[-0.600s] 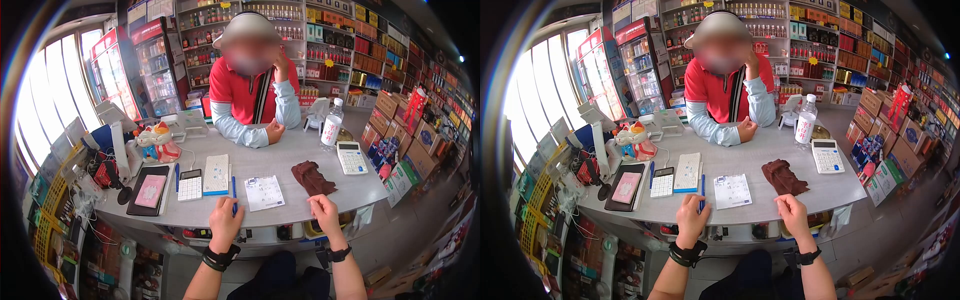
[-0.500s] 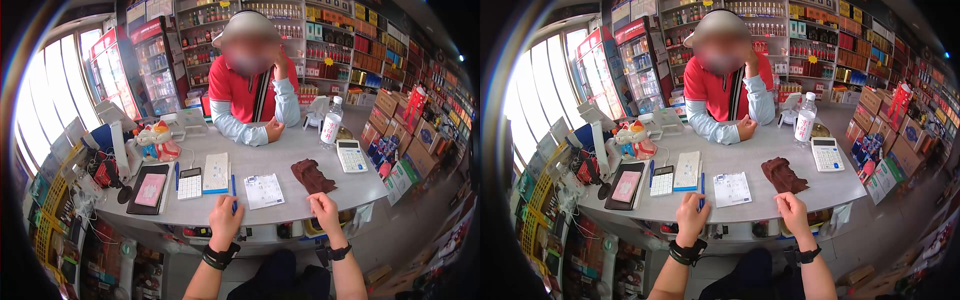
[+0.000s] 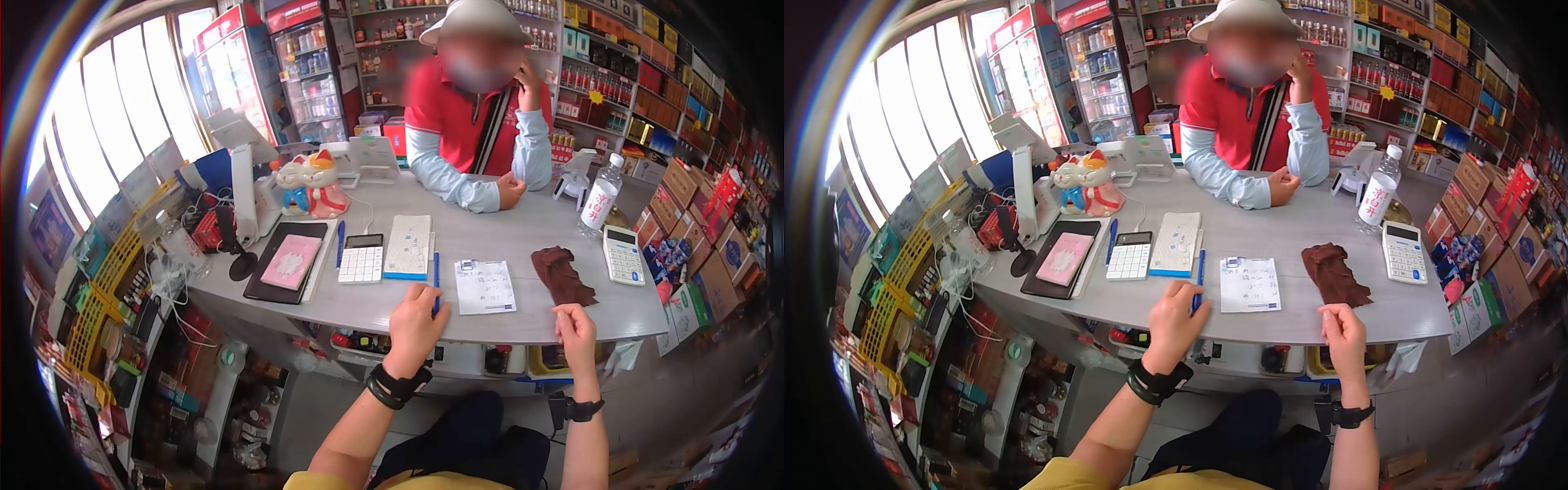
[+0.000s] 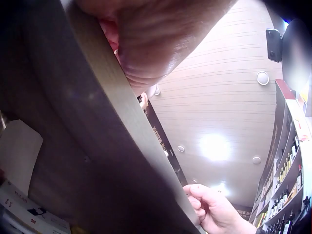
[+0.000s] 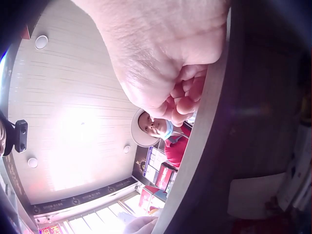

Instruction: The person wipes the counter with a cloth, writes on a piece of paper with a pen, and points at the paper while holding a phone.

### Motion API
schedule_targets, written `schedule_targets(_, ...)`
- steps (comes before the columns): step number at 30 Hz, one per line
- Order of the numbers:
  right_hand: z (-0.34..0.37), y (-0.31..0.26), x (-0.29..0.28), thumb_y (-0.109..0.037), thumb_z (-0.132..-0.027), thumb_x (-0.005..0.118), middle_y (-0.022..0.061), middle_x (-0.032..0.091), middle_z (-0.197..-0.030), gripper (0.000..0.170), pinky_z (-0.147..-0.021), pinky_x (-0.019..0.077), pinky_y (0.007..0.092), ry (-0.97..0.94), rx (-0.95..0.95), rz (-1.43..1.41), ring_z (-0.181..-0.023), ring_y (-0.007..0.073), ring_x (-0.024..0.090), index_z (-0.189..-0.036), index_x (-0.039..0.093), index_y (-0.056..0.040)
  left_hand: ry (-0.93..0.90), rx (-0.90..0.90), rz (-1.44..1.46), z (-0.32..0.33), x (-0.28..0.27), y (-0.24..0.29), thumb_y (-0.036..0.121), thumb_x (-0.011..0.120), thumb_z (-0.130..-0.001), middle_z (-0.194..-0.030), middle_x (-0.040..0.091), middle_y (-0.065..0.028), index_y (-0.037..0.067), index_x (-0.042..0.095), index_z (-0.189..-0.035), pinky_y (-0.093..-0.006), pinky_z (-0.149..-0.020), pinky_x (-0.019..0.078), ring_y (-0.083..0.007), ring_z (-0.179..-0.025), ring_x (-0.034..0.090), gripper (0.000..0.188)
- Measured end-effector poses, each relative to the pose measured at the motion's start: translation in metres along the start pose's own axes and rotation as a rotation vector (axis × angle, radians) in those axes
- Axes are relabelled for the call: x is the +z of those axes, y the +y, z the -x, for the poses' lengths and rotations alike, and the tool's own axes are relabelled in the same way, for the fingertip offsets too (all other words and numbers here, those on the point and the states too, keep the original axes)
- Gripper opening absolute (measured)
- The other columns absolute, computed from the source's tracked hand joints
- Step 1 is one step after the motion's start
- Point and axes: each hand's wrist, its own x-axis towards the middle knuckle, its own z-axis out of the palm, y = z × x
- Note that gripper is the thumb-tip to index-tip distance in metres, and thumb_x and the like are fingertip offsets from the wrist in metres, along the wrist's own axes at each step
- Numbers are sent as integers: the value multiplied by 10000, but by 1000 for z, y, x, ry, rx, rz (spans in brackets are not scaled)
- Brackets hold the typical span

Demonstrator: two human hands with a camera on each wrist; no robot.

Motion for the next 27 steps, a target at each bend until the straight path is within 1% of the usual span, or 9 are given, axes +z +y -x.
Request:
schedule_targets(5, -1, 5, 0, -94, -1001, 549, -35, 508, -675, 108, -520, 343, 197, 0, -9, -13, -578, 27, 432, -982, 635, -31, -3, -11, 13, 0, -2, 0, 199, 728, -827, -991, 651, -109, 69, 677, -989, -422, -694, 535, -340, -811, 658, 214)
schedule_targets(7, -1, 2, 0, -93, -1001, 549, -34, 505, -677, 107, -524, 345, 196, 3, -7, 0, -582, 28, 432, -982, 633, -30, -12, -30, 33, 0, -1, 2, 200, 727, -829, -992, 650, -113, 67, 674, -992, -425, -697, 533, -345, -827, 656, 216)
schedule_targets(11, -1, 7, 1, -92, -996, 560, -36, 524, -681, 104, -535, 362, 198, 11, 4, -12, -594, 26, 450, -988, 645, -33, -15, 4, 53, 0, -2, -1, 191, 727, -829, -987, 649, -122, 68, 666, -987, -433, -692, 525, -357, -839, 653, 209)
schedule_targets(13, 0, 1, 3, -86, -992, 566, -38, 530, -680, 99, -541, 370, 199, 24, -7, 11, -600, 26, 463, -983, 649, -32, 14, 31, 30, 0, -1, -1, 183, 731, -823, -970, 650, -118, 78, 668, -974, -430, -674, 518, -340, -802, 649, 194)
schedule_targets(15, 0, 2, 2, -78, -990, 566, -39, 529, -676, 98, -544, 374, 200, 10, -10, -18, -597, 29, 467, -983, 651, -30, 9, 3, 68, -1, -2, 1, 178, 737, -812, -953, 651, -110, 88, 672, -959, -422, -653, 512, -316, -757, 639, 185)
schedule_targets(16, 0, 2, 3, -81, -994, 562, -40, 525, -670, 104, -541, 371, 203, 14, -31, -25, -586, 30, 460, -985, 652, -29, 33, 20, 63, 0, 0, -1, 174, 743, -801, -947, 648, -98, 89, 673, -949, -410, -635, 508, -298, -717, 626, 185)
schedule_targets(20, 1, -3, 3, -101, -1000, 563, -37, 524, -664, 117, -531, 361, 207, 11, -29, 5, -576, 27, 450, -980, 653, -29, 52, 66, 38, 0, 0, -2, 169, 748, -793, -948, 644, -88, 83, 671, -952, -402, -623, 503, -295, -690, 620, 197)
schedule_targets(27, 1, -1, 2, -108, -996, 569, -38, 526, -658, 119, -529, 359, 207, 17, -18, 9, -575, 28, 450, -979, 657, -29, 7, 15, 54, 0, -3, 1, 162, 745, -794, -953, 644, -96, 78, 672, -964, -410, -630, 504, -312, -698, 621, 203)
